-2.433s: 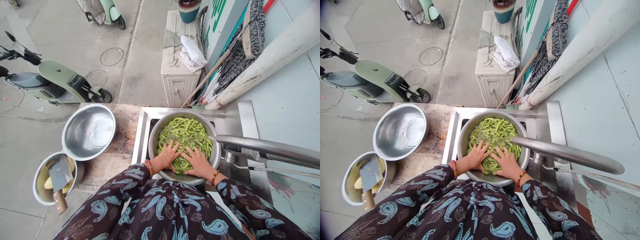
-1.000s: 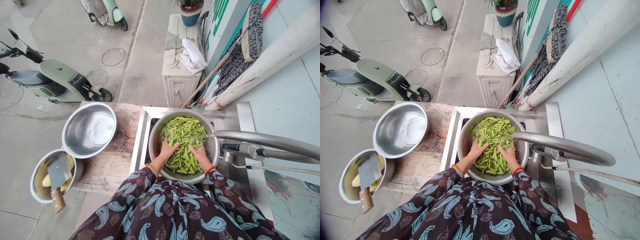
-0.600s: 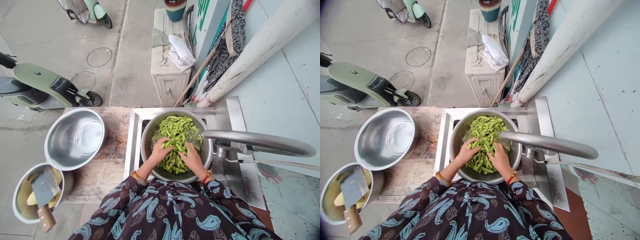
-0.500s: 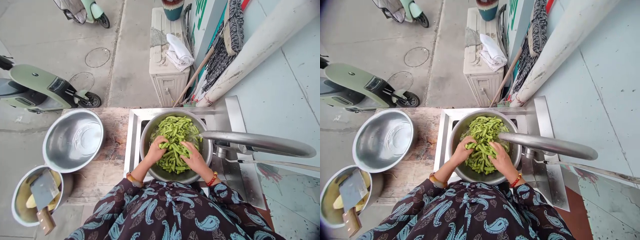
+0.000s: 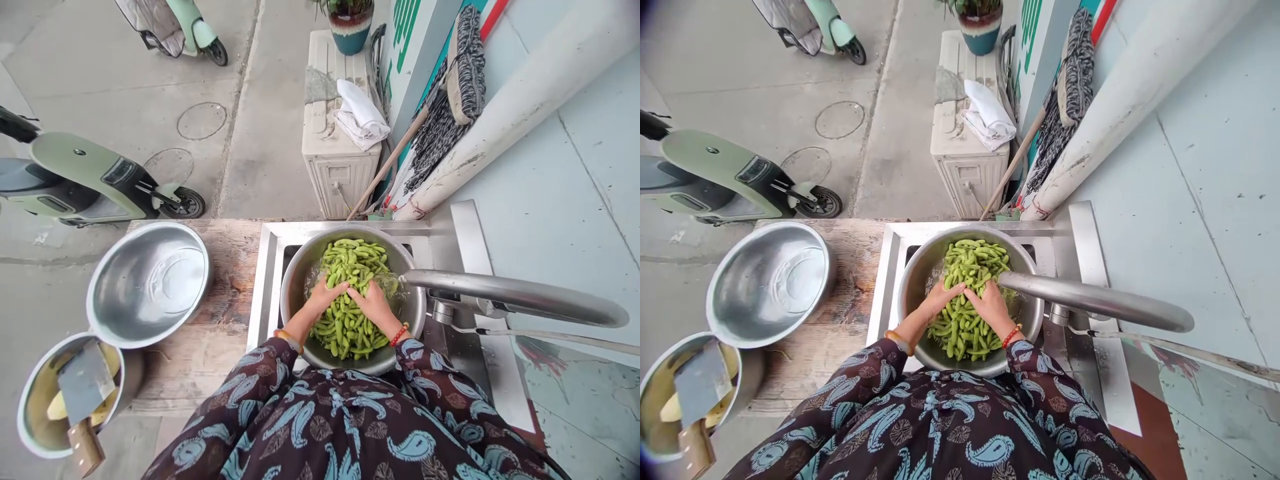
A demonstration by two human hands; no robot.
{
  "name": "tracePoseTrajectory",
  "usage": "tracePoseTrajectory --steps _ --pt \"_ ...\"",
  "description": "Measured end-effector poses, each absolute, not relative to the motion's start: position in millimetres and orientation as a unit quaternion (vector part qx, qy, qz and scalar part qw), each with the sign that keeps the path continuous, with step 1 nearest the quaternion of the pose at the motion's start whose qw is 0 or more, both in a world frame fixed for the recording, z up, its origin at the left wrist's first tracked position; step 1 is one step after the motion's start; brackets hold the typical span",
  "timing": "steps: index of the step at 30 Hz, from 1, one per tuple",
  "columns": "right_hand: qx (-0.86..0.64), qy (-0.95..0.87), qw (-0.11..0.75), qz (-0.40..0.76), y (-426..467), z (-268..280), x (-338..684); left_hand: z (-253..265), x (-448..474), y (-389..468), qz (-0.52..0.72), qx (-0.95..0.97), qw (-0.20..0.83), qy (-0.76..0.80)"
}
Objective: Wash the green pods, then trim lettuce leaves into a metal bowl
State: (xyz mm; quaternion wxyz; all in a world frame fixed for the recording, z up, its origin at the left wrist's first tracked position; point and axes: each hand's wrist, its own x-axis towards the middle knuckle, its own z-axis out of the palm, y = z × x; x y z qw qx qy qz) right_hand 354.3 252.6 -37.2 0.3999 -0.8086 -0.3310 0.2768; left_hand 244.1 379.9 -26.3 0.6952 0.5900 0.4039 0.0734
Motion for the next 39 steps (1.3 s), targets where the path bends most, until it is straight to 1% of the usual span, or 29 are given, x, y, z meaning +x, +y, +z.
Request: tracePoseTrajectory --steps 3,6,8,10,13,16,19,23,28,32,35,37,39 --pt "-0.794 -0.392 0.385 0.26 234.7 -9.4 353.2 -12.5 226.5 378.8 0.081 0.625 0.658 0.412" --pt "-0.774 -0.44 0.383 0.246 215.8 8.1 368.9 -0.2 214.2 386.7 0.091 0.721 0.59 0.353" --pt "-0.761 -0.457 0.395 0.236 206.2 7.5 388.0 3.4 211.2 396.3 0.105 0.771 0.547 0.309" --pt "-0.766 -0.446 0.395 0.241 202.8 -2.4 408.3 2.2 214.1 406.8 0.117 0.787 0.526 0.301" --pt "-0.791 -0.378 0.388 0.285 214.8 -26.3 424.6 -6.2 231.7 415.5 0.084 0.756 0.55 0.344" --pt "-0.801 -0.297 0.4 0.332 241.1 -49.0 414.6 -14.1 258.2 409.7 0.05 0.689 0.614 0.382" --pt "-0.813 -0.27 0.406 0.317 258.3 -60.1 394.0 -15.2 275.0 396.2 0.057 0.634 0.663 0.393" --pt "-0.802 -0.343 0.401 0.279 247.9 -50.2 382.5 -7.7 268.0 382.3 0.073 0.645 0.641 0.409" --pt "-0.785 -0.42 0.382 0.248 223.2 -12.5 388.4 8.5 244.6 386.4 0.087 0.667 0.635 0.38" --pt "-0.772 -0.45 0.363 0.265 211.4 4.5 402.4 16.2 232.6 410.8 0.079 0.749 0.569 0.33" --pt "-0.783 -0.429 0.373 0.253 218.8 -4.9 419.8 9.0 236.2 428.0 0.088 0.79 0.529 0.297" --pt "-0.799 -0.387 0.382 0.256 236.0 -19.7 427.2 -2.3 248.2 432.5 0.094 0.771 0.546 0.313" --pt "-0.809 -0.329 0.388 0.293 259.0 -35.3 426.8 -14.9 265.7 430.6 0.078 0.725 0.591 0.344"
